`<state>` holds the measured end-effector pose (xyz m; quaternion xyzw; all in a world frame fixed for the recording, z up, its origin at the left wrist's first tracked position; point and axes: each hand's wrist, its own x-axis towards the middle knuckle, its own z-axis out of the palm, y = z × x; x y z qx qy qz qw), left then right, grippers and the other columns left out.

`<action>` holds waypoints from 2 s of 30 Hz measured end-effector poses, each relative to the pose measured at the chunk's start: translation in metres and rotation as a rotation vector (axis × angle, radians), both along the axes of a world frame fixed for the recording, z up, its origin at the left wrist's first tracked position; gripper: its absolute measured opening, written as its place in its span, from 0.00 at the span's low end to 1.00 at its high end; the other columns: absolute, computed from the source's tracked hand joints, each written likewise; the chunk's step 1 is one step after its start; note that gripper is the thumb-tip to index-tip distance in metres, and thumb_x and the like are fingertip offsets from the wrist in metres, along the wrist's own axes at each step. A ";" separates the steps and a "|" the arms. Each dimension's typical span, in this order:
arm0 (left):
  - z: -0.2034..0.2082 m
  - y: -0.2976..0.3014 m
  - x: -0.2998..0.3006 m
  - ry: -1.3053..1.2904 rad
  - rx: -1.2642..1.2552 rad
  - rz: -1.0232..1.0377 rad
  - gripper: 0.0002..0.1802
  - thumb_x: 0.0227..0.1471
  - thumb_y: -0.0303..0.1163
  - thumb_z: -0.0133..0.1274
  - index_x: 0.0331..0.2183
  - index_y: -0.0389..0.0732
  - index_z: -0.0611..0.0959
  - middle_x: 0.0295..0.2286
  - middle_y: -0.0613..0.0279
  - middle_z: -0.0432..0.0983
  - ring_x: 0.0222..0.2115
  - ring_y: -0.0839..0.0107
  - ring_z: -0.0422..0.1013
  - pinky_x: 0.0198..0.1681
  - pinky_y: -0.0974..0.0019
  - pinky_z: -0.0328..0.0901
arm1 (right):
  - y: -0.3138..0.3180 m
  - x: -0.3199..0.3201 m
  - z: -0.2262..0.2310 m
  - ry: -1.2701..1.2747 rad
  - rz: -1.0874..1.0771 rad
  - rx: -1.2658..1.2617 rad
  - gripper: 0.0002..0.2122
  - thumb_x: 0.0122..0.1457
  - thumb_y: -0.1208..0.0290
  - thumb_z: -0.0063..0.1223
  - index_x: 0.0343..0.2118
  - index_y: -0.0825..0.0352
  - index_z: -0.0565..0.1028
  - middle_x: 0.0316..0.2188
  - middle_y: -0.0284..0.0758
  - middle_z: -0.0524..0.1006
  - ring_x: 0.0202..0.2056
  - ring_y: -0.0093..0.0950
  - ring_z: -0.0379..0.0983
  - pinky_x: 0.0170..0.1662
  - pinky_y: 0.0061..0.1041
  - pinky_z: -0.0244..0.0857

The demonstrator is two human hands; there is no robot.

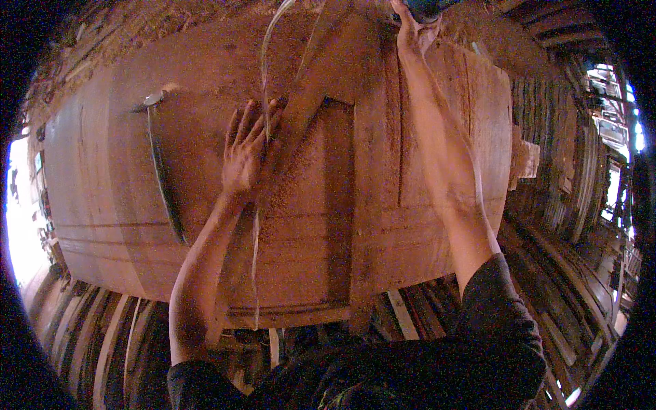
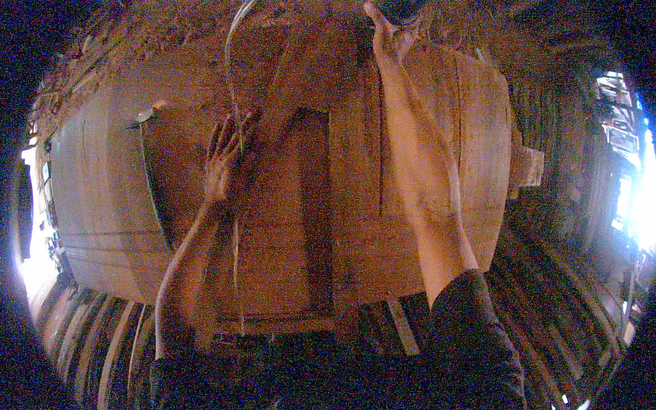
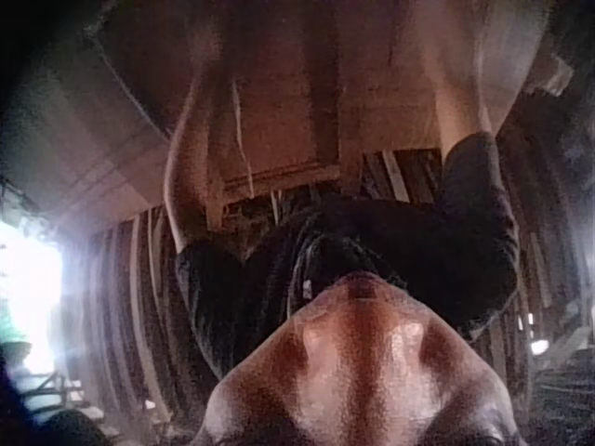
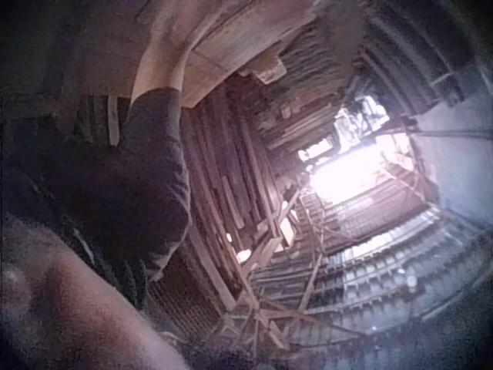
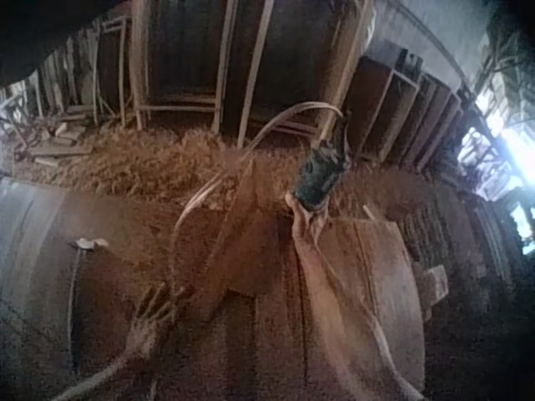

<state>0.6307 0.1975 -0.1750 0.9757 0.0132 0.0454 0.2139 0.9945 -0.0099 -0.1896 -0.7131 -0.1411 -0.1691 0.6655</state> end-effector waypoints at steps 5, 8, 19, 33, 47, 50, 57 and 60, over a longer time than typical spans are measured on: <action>0.000 0.001 -0.005 -0.066 -0.048 -0.028 0.31 0.65 0.45 0.39 0.66 0.46 0.68 0.67 0.63 0.58 0.70 0.51 0.47 0.74 0.48 0.36 | -0.001 0.013 -0.008 -0.080 0.062 0.094 0.32 0.43 0.66 0.78 0.50 0.64 0.70 0.42 0.32 0.77 0.43 0.29 0.73 0.50 0.31 0.69; 0.002 -0.001 -0.001 -0.084 -0.135 -0.020 0.30 0.65 0.44 0.41 0.65 0.46 0.69 0.67 0.63 0.59 0.70 0.51 0.48 0.73 0.48 0.36 | -0.008 0.019 0.000 -0.200 0.072 0.156 0.22 0.54 0.62 0.70 0.47 0.64 0.71 0.41 0.31 0.77 0.41 0.29 0.74 0.49 0.32 0.71; -0.056 0.024 -0.010 -0.228 -0.366 0.138 0.23 0.63 0.33 0.49 0.58 0.42 0.76 0.58 0.58 0.72 0.62 0.52 0.64 0.69 0.52 0.51 | -0.166 -0.149 0.035 -0.078 0.032 -0.349 0.30 0.48 0.56 0.69 0.51 0.66 0.71 0.47 0.38 0.76 0.50 0.38 0.71 0.58 0.41 0.61; 0.066 -0.045 -0.270 0.985 -0.019 0.008 0.23 0.53 0.41 0.58 0.49 0.40 0.84 0.37 0.37 0.81 0.40 0.41 0.78 0.49 0.40 0.68 | -0.335 -0.332 0.049 -0.128 0.020 -0.966 0.36 0.38 0.52 0.68 0.52 0.65 0.74 0.52 0.42 0.75 0.55 0.46 0.70 0.66 0.49 0.53; 0.099 -0.183 -0.067 -0.439 -0.450 -0.601 0.28 0.50 0.33 0.65 0.53 0.50 0.80 0.53 0.58 0.76 0.54 0.54 0.73 0.56 0.53 0.70 | -0.305 -0.351 0.043 -0.217 0.126 -0.893 0.37 0.31 0.58 0.69 0.51 0.62 0.74 0.48 0.41 0.77 0.54 0.45 0.71 0.66 0.48 0.50; 0.099 -0.196 -0.079 -0.382 -0.618 -0.528 0.23 0.54 0.32 0.61 0.53 0.48 0.80 0.53 0.57 0.76 0.53 0.51 0.73 0.55 0.53 0.70 | -0.306 -0.358 0.030 -0.212 0.110 -0.898 0.36 0.31 0.58 0.69 0.50 0.62 0.74 0.48 0.40 0.77 0.55 0.44 0.71 0.66 0.48 0.50; 0.097 -0.200 -0.063 -0.209 -0.766 -0.641 0.21 0.57 0.26 0.57 0.53 0.41 0.80 0.55 0.53 0.76 0.54 0.49 0.73 0.57 0.54 0.69 | -0.313 -0.360 0.020 -0.266 0.123 -0.905 0.33 0.35 0.56 0.66 0.49 0.62 0.76 0.48 0.38 0.78 0.55 0.41 0.72 0.66 0.48 0.51; 0.098 -0.206 -0.059 -0.115 -0.880 -0.639 0.23 0.59 0.29 0.57 0.56 0.39 0.78 0.56 0.52 0.75 0.57 0.51 0.71 0.60 0.55 0.66 | -0.327 -0.357 -0.006 -0.293 0.142 -0.913 0.34 0.36 0.51 0.65 0.50 0.62 0.76 0.48 0.38 0.78 0.55 0.41 0.72 0.65 0.47 0.51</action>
